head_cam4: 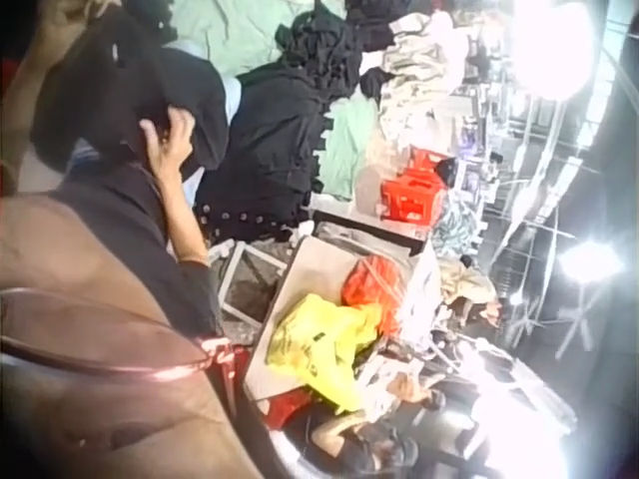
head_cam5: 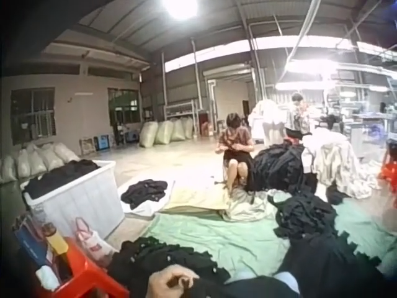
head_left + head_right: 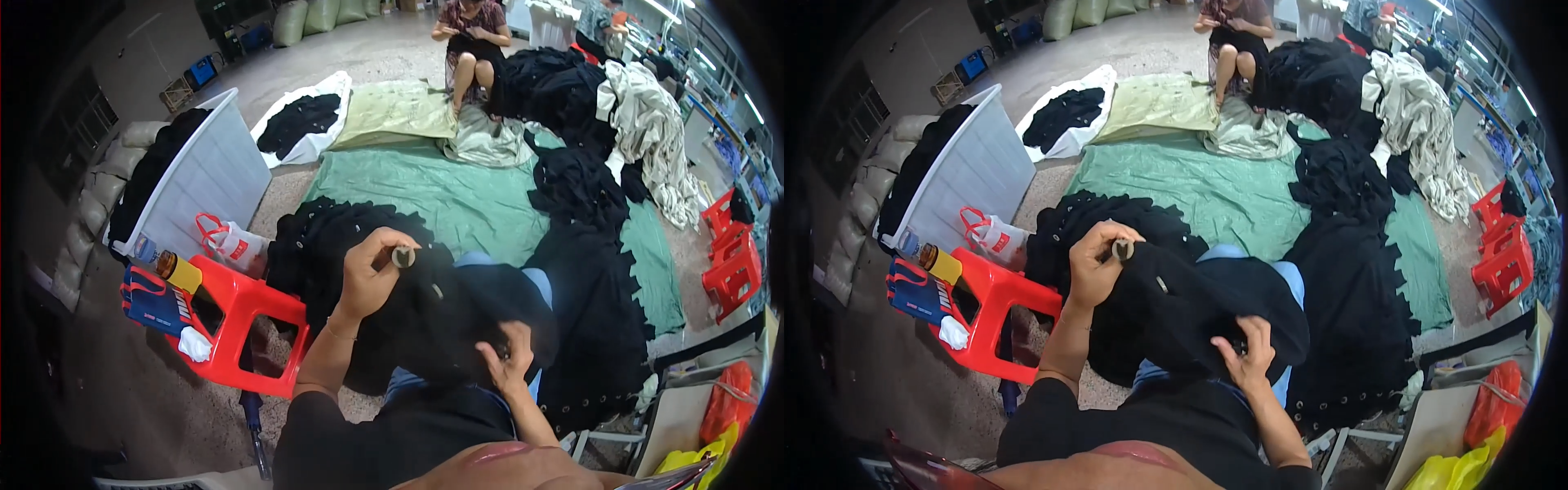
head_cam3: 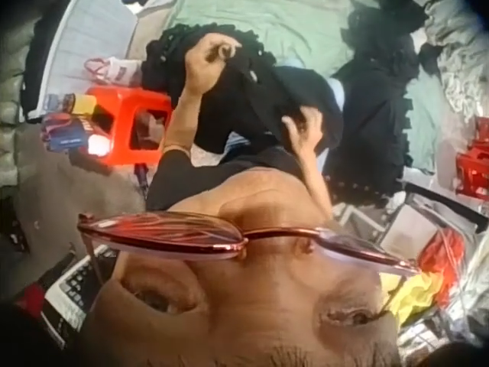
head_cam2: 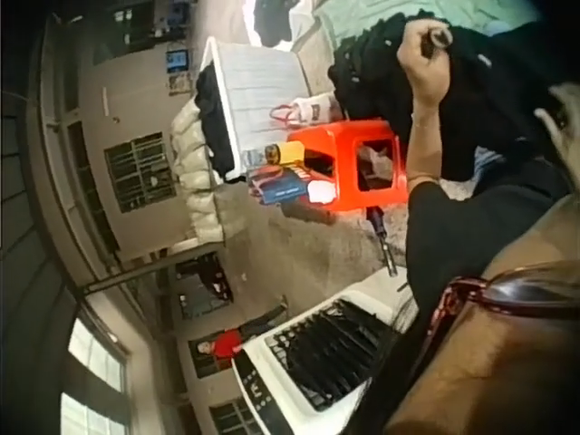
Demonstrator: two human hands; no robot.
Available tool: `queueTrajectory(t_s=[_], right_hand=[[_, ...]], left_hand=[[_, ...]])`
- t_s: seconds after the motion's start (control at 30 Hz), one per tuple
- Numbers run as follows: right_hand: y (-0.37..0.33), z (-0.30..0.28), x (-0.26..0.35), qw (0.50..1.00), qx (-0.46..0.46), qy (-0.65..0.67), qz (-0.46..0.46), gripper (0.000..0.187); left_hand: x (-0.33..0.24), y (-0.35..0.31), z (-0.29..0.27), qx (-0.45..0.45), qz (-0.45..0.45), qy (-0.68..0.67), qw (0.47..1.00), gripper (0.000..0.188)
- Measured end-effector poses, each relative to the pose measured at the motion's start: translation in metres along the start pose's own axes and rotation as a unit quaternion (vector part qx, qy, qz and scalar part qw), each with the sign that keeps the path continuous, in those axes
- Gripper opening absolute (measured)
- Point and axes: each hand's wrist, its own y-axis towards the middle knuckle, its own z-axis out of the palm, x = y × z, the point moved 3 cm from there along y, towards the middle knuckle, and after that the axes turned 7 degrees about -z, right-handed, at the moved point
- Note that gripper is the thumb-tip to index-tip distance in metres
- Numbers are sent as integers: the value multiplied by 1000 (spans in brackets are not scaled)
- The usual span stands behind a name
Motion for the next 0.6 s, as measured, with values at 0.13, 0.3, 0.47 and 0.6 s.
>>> queueTrajectory(t_s=[0.13,0.3,0.47,0.6], right_hand=[[18,8,1,994,-107,-29,-18,61],[19,19,11,997,-2,40,-63,67],[22,2,-38,990,-98,75,61,45],[218,-82,-15,991,-129,22,-20,66]], left_hand=[[15,-6,18,-5,-45,-97,994,27],[17,-6,40,-2,-37,-162,986,17],[10,-17,33,-76,40,25,996,33],[29,-20,13,-80,-64,-41,994,27]])
